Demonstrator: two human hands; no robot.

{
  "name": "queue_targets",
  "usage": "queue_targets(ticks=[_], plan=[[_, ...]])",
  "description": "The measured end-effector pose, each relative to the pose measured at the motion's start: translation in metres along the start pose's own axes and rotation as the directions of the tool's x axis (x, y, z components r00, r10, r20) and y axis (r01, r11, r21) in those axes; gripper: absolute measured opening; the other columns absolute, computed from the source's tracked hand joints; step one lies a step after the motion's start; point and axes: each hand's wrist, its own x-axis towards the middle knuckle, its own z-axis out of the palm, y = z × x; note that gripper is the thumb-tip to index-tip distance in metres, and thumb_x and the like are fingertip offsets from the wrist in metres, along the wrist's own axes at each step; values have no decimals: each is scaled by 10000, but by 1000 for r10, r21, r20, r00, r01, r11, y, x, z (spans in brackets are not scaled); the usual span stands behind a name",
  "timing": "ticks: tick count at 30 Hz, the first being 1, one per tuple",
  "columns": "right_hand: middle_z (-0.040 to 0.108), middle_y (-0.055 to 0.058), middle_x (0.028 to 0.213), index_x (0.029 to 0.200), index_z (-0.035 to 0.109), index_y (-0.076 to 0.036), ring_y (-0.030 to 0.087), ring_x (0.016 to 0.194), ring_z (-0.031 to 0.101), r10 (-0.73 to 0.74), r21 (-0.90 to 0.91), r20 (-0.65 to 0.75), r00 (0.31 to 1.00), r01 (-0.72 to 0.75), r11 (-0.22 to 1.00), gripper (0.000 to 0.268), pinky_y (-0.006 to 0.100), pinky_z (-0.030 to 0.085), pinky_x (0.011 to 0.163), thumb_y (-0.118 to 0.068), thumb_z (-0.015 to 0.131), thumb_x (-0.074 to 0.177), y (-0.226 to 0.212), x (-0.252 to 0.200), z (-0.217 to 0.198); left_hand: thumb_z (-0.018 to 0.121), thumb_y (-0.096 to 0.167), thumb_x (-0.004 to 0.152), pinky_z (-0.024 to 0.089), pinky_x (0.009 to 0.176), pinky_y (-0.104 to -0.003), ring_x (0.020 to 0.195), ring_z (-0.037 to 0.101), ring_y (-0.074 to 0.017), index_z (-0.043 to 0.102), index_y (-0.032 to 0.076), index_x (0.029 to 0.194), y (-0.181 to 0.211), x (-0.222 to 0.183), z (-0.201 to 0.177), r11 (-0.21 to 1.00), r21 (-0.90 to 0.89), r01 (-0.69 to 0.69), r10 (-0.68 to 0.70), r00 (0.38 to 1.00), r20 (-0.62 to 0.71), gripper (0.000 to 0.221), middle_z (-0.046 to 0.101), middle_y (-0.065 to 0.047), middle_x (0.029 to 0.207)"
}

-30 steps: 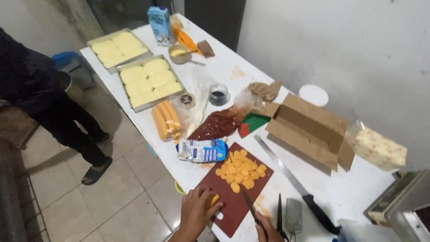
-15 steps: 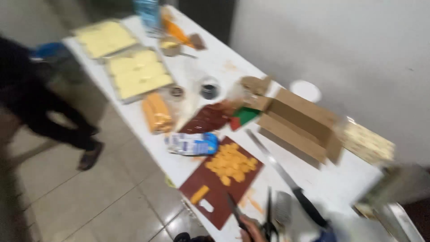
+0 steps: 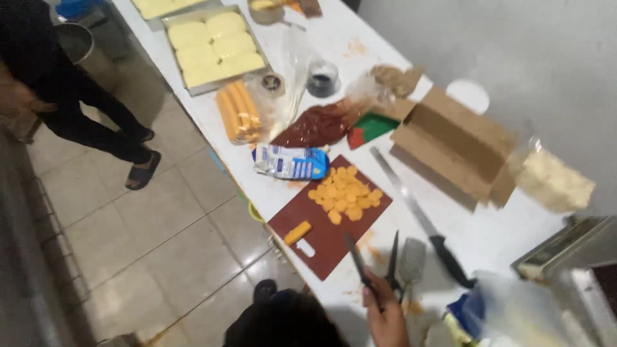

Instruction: Slicing sausages into thin rounds on a cutting board and checking the progress of items in an industrial oven.

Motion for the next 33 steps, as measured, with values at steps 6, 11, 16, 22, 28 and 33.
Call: queue_targets(ticks=[6,11,16,22,28,33], plan=[[769,-91,1290,1329,714,-256,81,791,798,-339,-344,-3,941,318,884,425,229,566,799,-256,613,916,-9,5,31,534,67,953,536,822,-364,945,677,-245,701,139,933,-133,74,-7,995,91,28,-34,998,60,183,701,-55,990],[676,-38,912,1510,518,-284,201,858,658,-380,-604,294,877,479,637,506,372,531,674,-272,455,1008,-23,34,61,759,265,899,522,891,-372,1055,622,-239,686,131,1170,-212,79,31,931,311,192,-157,978,-136,311,665,-35,1151],[627,-99,922,1464,559,-385,159,764,650,-384,-648,257,887,453,612,586,348,502,494,-162,454,932,-33,48,80,813,180,874,531,863,-330,965,654,-198,710,99,1109,-241,82,61,925,355,133,-70,980,-184,269,676,-37,1075],[596,-115,895,1516,467,-429,176,589,609,-247,-666,355,901,430,609,758,362,456,384,-141,474,815,-21,66,82,825,68,859,592,817,-324,893,713,-206,708,40,1012,-262,98,79,927,375,-20,101,975,-198,195,741,-76,1004],[641,-178,999,1481,463,-553,147,698,713,-86,-815,336,938,335,473,947,411,517,409,-177,631,628,11,70,96,880,60,778,619,770,-307,850,747,-198,734,43,919,-277,96,92,926,376,-17,127,954,-270,204,759,-90,955],[616,-172,1055,1527,351,-621,104,673,742,135,-831,443,886,350,432,848,366,530,432,-591,681,747,20,73,96,894,91,766,618,737,-287,824,749,-185,751,62,944,-283,92,95,924,383,3,119,948,-295,230,761,-88,947]])
